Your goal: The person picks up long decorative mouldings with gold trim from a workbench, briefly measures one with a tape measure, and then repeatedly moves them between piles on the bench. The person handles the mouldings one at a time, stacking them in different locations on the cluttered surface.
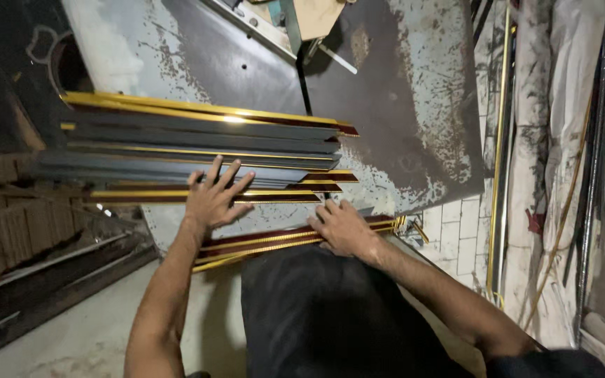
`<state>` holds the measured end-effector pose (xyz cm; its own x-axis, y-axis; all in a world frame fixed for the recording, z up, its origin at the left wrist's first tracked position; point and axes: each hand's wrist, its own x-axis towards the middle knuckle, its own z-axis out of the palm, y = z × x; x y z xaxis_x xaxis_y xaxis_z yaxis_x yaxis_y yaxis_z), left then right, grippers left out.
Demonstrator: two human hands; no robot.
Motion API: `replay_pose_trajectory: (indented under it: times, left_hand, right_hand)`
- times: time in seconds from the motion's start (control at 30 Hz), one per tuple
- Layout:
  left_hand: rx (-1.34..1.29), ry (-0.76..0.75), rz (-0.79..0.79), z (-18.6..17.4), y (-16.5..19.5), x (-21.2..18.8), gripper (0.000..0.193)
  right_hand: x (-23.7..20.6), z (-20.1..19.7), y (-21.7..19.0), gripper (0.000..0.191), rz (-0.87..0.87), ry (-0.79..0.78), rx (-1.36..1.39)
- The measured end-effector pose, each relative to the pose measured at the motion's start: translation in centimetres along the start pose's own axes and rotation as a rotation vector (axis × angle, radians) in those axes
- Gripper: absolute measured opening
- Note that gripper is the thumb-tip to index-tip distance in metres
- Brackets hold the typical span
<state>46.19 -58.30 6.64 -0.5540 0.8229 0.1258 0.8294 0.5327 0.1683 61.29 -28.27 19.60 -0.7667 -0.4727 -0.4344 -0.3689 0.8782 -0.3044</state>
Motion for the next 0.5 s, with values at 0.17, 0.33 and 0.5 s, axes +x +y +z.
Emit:
replay_pose_trajectory:
  times: [0.17, 0.33, 0.5]
  left_hand:
    - [-0.137, 0.056, -0.015, -1.0, -1.0, 1.8, 0.050]
    - [-0.048, 0.066, -0.369, -2.9, -4.3, 8.7, 0.041]
    - [-0.032, -0.196, -0.342, -6.4, -5.8, 13.0, 0.050]
  right_hand:
    - [3.4, -4.6, 3.1, 0.030, 0.084, -0.086, 0.434]
    - [14.9, -7.0, 5.8, 0.043, 0.139, 0.768, 0.205]
    - [18.3, -3.5, 6.6, 0.035, 0.317, 0.398, 0.198]
